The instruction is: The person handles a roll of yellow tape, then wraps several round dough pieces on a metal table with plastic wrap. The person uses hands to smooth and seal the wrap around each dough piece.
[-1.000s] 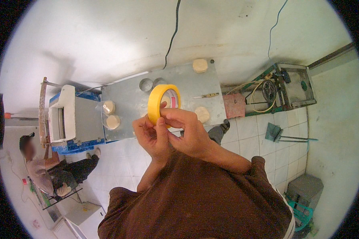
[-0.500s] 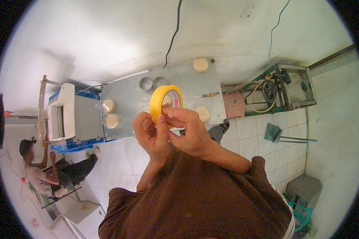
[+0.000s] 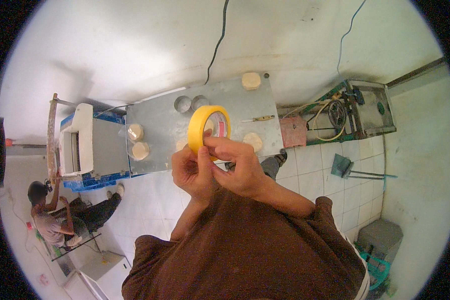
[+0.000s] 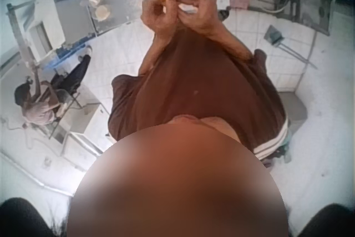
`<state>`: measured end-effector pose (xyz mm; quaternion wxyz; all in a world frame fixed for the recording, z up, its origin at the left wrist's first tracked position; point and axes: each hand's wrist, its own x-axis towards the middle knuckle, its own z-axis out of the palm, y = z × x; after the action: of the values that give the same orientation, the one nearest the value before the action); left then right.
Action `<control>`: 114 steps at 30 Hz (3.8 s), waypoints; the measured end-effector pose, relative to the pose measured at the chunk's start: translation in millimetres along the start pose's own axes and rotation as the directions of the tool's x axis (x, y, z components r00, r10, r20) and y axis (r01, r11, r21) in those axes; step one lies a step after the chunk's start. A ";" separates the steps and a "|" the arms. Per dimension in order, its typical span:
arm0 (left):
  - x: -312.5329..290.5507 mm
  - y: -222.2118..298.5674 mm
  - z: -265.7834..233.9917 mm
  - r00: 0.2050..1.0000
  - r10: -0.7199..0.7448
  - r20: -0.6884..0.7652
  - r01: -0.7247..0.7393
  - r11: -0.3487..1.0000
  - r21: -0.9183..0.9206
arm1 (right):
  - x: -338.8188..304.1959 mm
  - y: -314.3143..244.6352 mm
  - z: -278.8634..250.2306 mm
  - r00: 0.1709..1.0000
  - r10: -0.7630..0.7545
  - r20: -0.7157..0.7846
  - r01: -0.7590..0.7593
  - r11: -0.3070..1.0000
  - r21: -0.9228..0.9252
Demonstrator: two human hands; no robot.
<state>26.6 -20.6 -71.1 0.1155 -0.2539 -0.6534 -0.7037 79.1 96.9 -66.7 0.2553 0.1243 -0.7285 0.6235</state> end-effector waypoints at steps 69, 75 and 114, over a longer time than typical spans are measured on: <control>51.8 -10.1 -11.0 0.903 0.091 -0.420 -0.090 0.996 0.024 | 57.0 -39.4 6.6 0.951 0.279 -0.133 -0.285 0.958 -0.031; 50.0 -13.4 -11.0 0.856 0.297 -0.424 -0.225 0.951 0.212 | 57.5 -43.5 4.6 0.950 0.292 -0.107 -0.297 0.954 -0.035; 36.9 -21.3 -11.2 0.867 0.242 -0.436 -0.248 0.968 0.044 | 51.0 -35.5 2.1 0.953 0.296 -0.069 -0.302 0.949 -0.089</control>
<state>-17.4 -22.7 -70.9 0.3459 -0.1708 -0.5684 -0.7267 53.7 95.1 -10.1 0.1837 -0.0173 -0.7613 0.6215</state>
